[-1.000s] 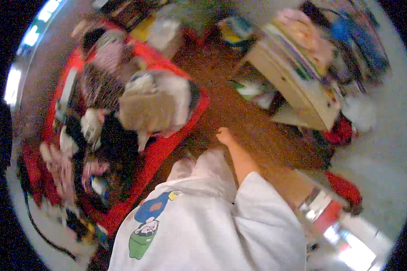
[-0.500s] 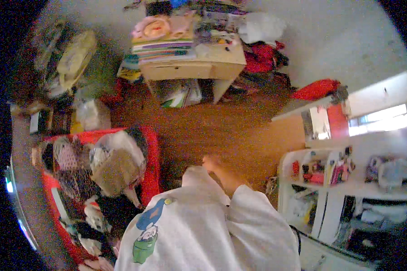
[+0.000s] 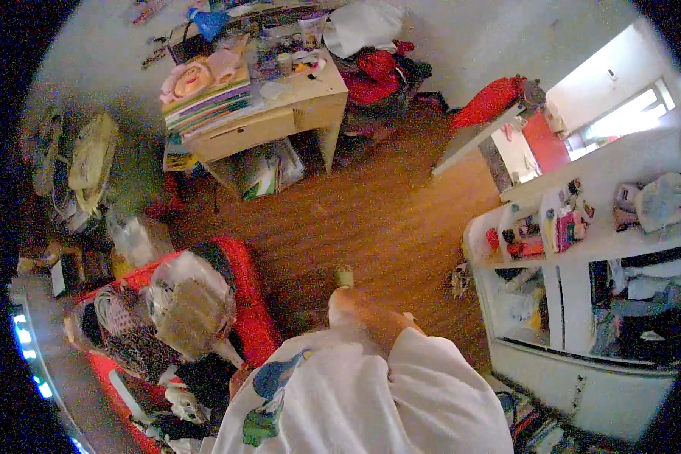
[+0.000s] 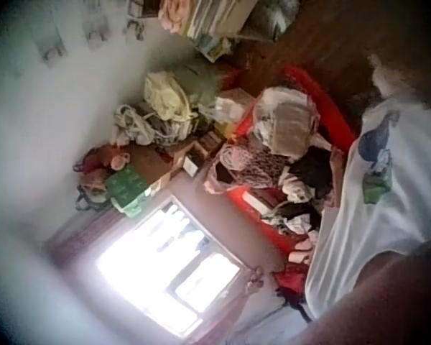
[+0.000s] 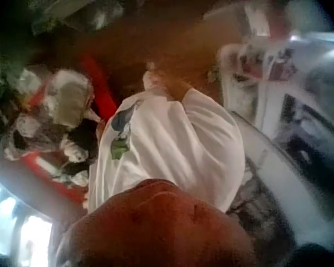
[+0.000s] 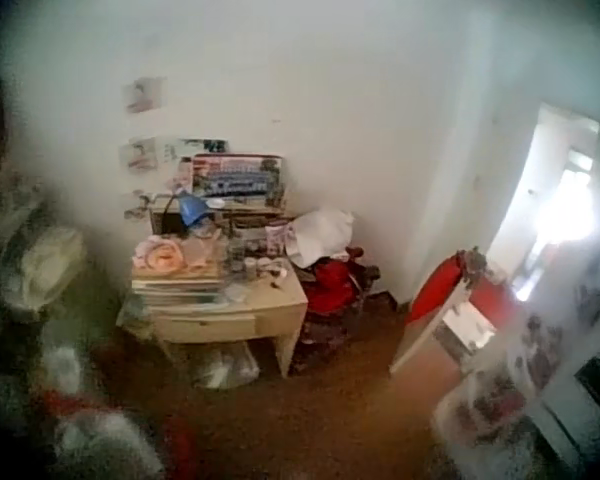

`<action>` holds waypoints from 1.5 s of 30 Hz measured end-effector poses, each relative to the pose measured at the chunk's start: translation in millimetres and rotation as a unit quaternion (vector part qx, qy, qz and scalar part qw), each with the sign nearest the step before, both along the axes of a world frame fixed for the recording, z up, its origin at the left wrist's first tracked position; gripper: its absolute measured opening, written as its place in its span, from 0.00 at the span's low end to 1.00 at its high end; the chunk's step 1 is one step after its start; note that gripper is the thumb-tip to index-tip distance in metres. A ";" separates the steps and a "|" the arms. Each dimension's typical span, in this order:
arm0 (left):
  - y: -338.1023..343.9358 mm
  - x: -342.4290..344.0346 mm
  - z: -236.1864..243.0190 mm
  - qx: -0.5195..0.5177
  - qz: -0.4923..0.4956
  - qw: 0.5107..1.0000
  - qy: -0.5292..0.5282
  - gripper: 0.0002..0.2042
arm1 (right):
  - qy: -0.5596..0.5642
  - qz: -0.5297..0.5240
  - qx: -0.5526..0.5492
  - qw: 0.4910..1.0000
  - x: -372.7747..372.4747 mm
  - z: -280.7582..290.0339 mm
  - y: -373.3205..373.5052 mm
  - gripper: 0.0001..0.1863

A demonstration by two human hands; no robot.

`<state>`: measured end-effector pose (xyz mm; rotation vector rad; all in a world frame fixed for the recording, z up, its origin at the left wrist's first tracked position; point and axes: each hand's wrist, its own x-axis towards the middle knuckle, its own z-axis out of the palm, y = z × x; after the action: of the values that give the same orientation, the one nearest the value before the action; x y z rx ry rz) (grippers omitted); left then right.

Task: Folding various laundry items and placing them on a sofa or shelf.

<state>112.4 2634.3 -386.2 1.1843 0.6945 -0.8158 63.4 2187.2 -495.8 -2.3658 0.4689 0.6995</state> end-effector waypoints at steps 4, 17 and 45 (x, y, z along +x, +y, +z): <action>40.1 -30.2 -56.2 -0.057 -0.008 0.997 0.049 0.11 | 0.052 0.009 0.059 0.997 26.7 89.3 6.5 0.14; -140.9 -63.6 18.4 0.034 -0.005 0.999 0.025 0.10 | -0.072 -0.086 0.118 0.987 -22.1 33.9 -148.0 0.15; -252.2 -101.6 37.0 0.088 -0.078 0.993 -0.007 0.06 | 0.006 -0.027 0.004 1.000 -95.9 42.4 -279.5 0.14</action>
<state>10.8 2382.1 -349.2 1.4157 0.6778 -0.8902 -32.5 1907.8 -453.4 -2.3333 0.5332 0.6892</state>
